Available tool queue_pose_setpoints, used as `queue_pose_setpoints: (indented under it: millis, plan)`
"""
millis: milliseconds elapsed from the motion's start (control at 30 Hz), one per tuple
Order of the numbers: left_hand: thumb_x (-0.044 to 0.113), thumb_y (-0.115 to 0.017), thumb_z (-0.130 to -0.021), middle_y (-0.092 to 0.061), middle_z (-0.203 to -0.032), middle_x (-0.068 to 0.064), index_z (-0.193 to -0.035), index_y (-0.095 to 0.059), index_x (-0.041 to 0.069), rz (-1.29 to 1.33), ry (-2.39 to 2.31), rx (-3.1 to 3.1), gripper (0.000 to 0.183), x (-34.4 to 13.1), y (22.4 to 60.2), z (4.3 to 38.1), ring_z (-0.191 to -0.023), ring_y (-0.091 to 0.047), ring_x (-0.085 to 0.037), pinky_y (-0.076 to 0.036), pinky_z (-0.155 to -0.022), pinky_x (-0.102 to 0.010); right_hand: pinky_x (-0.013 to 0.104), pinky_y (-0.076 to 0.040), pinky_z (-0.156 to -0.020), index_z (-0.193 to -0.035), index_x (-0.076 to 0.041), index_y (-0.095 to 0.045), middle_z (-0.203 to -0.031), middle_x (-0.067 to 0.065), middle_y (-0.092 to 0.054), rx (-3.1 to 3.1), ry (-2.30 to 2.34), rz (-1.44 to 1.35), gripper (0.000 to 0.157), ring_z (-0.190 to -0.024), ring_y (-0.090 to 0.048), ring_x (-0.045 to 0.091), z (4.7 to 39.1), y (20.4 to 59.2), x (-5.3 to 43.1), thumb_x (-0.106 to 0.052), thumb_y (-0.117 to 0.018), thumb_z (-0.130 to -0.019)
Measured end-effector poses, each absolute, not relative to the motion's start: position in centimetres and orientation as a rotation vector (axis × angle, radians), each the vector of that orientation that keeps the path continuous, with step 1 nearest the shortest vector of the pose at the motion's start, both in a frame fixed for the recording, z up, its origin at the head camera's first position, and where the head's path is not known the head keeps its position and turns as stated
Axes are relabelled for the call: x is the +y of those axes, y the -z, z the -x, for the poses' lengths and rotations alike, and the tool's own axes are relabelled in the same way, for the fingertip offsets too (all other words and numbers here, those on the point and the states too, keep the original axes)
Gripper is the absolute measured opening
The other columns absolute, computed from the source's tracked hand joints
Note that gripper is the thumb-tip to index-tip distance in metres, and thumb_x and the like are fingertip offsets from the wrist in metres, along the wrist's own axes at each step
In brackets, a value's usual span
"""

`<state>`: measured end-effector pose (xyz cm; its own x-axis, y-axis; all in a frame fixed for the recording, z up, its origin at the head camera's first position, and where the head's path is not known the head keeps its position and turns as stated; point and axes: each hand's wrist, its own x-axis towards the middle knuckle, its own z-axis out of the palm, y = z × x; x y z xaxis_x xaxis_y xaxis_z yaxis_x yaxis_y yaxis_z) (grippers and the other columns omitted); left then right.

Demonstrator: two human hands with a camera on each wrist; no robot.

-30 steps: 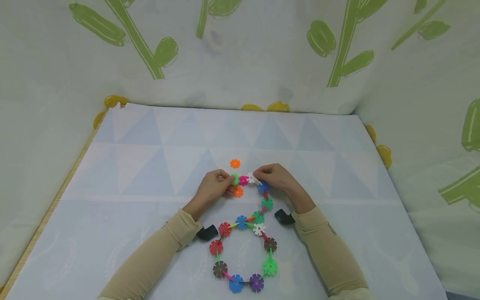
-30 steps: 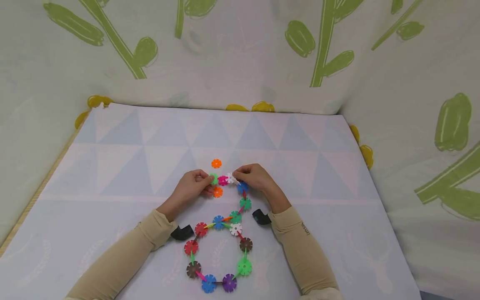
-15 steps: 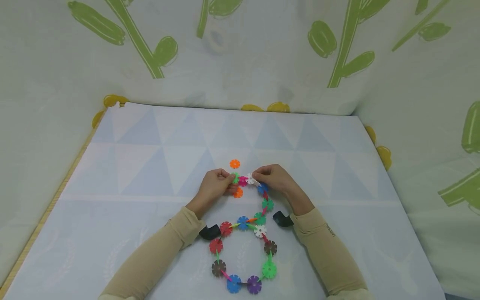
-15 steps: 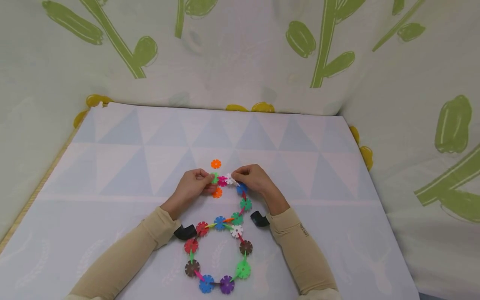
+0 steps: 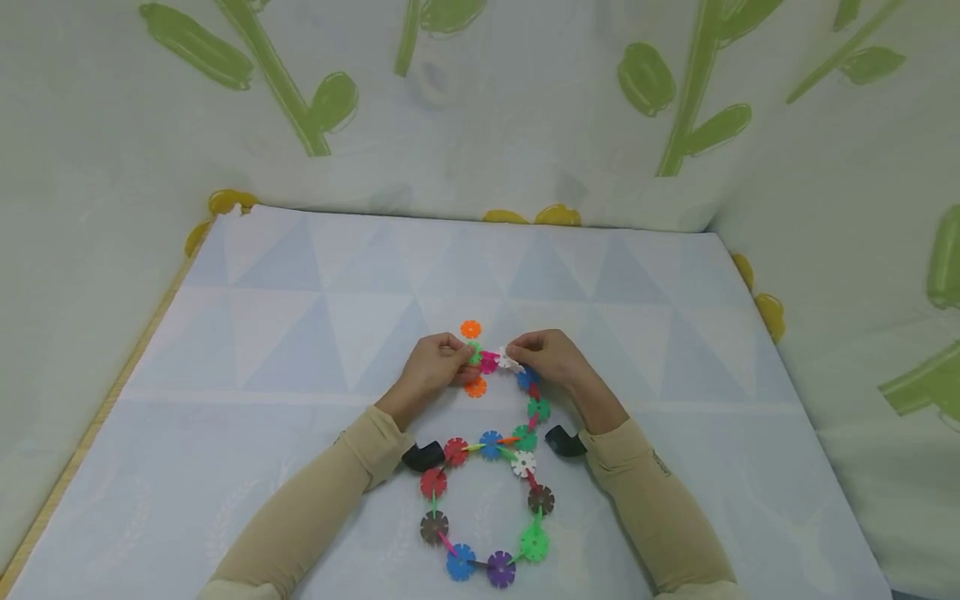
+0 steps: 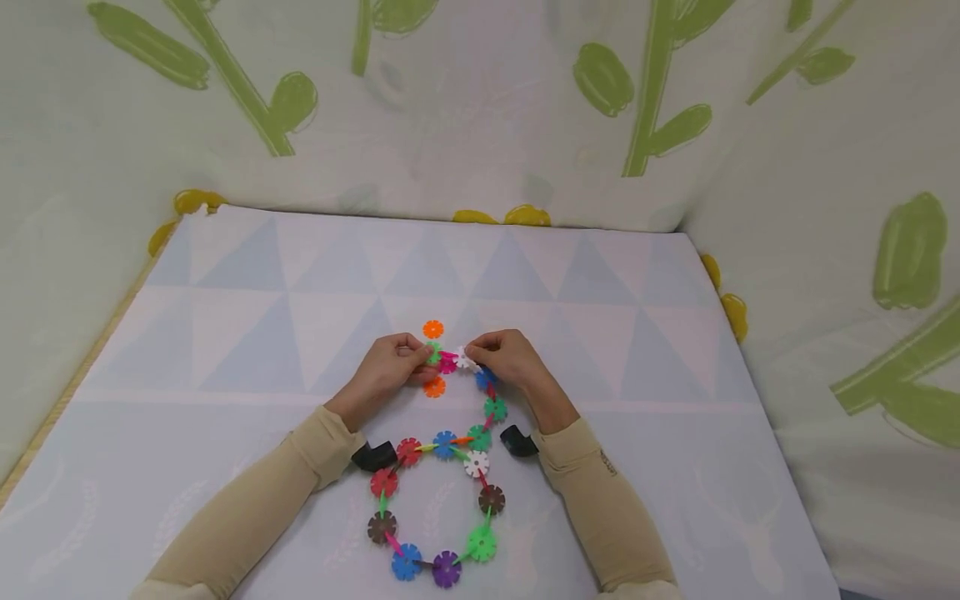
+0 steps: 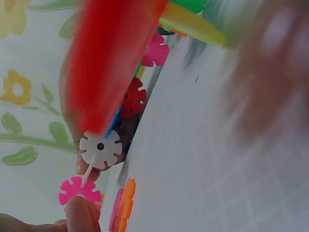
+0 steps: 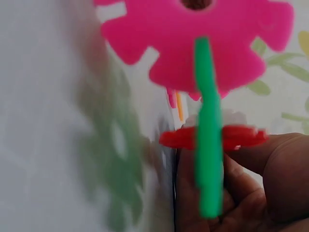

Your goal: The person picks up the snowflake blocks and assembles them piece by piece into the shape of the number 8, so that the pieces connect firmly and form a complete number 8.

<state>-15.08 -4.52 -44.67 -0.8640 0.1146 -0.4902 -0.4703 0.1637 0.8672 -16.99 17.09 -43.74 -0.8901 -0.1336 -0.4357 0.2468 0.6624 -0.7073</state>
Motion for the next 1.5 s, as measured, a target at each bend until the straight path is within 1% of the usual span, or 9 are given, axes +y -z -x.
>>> queue_pose_setpoints:
  millis: [200,367,500,600,733,900,1000,1167,1500]
  plan:
    - [0.021,-0.067,-0.101,-0.078,-0.09,-0.013,-0.103,-0.062,0.003,0.262,-1.761,2.043,0.019,-4.3,44.4,15.2,-0.07,-0.076,-0.013,-0.061,-0.073,-0.027,0.047,-0.049,-0.105,-0.121,-0.01,-0.073,-0.127,0.011,-0.069,2.432,1.193,-0.101,0.035,-0.117,-0.061,0.028,16.7,43.8,17.1,-0.037,-0.066,-0.1]
    - [0.029,-0.064,-0.102,-0.078,-0.088,-0.006,-0.102,-0.064,0.006,0.132,-1.572,2.139,0.023,-5.0,44.2,15.4,-0.072,-0.075,-0.013,-0.056,-0.077,-0.024,0.048,-0.048,-0.108,-0.124,-0.013,-0.072,-0.129,0.009,-0.068,2.411,1.195,-0.084,0.038,-0.121,-0.06,0.027,16.7,43.7,17.3,-0.041,-0.065,-0.1]
    - [0.036,-0.061,-0.103,-0.077,-0.087,-0.003,-0.101,-0.066,0.007,-0.039,-1.399,2.242,0.03,-5.9,44.0,16.0,-0.073,-0.073,-0.014,-0.055,-0.075,-0.027,0.049,-0.047,-0.11,-0.126,-0.013,-0.071,-0.131,0.01,-0.067,2.407,1.151,-0.08,0.042,-0.123,-0.059,0.028,16.9,43.7,18.0,-0.044,-0.066,-0.098]
    - [0.035,-0.061,-0.102,-0.074,-0.088,-0.002,-0.104,-0.067,0.011,-0.155,-1.289,2.381,0.025,-6.8,43.8,16.8,-0.075,-0.068,-0.016,-0.053,-0.072,-0.029,0.05,-0.045,-0.112,-0.127,-0.013,-0.071,-0.133,0.01,-0.067,2.411,1.116,-0.068,0.043,-0.125,-0.059,0.029,17.3,43.8,18.8,-0.045,-0.066,-0.098]
    - [0.027,-0.064,-0.101,-0.072,-0.097,-0.003,-0.112,-0.068,0.012,-0.309,-1.121,2.579,0.019,-7.4,43.5,18.3,-0.087,-0.063,-0.02,-0.052,-0.079,-0.033,0.051,-0.044,-0.112,-0.126,-0.013,-0.072,-0.134,0.01,-0.067,2.428,1.113,-0.051,0.042,-0.127,-0.058,0.029,17.6,43.8,19.6,-0.044,-0.065,-0.098]
    - [0.021,-0.067,-0.098,-0.068,-0.108,-0.012,-0.125,-0.067,0.002,-0.473,-0.922,2.67,0.032,-6.6,43.4,20.1,-0.097,-0.06,-0.024,-0.053,-0.091,-0.038,0.051,-0.042,-0.114,-0.127,-0.012,-0.072,-0.135,0.011,-0.066,2.433,1.124,-0.053,0.042,-0.129,-0.057,0.029,17.7,43.6,19.8,-0.043,-0.065,-0.099]
    - [0.02,-0.069,-0.096,-0.066,-0.11,-0.015,-0.124,-0.067,-0.002,-0.494,-0.841,2.681,0.035,-5.9,43.2,20.8,-0.099,-0.058,-0.026,-0.052,-0.095,-0.039,0.051,-0.043,-0.113,-0.129,-0.011,-0.071,-0.136,0.012,-0.066,2.427,1.117,-0.057,0.045,-0.129,-0.057,0.03,17.7,43.4,19.7,-0.044,-0.065,-0.098]
    - [0.017,-0.074,-0.092,-0.067,-0.111,-0.015,-0.115,-0.068,-0.002,-0.483,-0.773,2.679,0.03,-5.1,42.7,21.4,-0.101,-0.058,-0.027,-0.051,-0.097,-0.04,0.051,-0.043,-0.113,-0.129,-0.012,-0.07,-0.136,0.012,-0.065,2.439,1.105,-0.044,0.046,-0.13,-0.057,0.03,17.7,43.6,19.7,-0.045,-0.065,-0.098]
    - [0.017,-0.074,-0.093,-0.068,-0.107,-0.012,-0.112,-0.067,0.001,-0.37,-0.763,2.629,0.026,-5.0,42.2,22.0,-0.095,-0.056,-0.024,-0.051,-0.086,-0.035,0.05,-0.045,-0.111,-0.127,-0.011,-0.071,-0.133,0.012,-0.066,2.428,1.129,-0.046,0.044,-0.125,-0.058,0.029,17.6,43.8,19.8,-0.043,-0.065,-0.098]
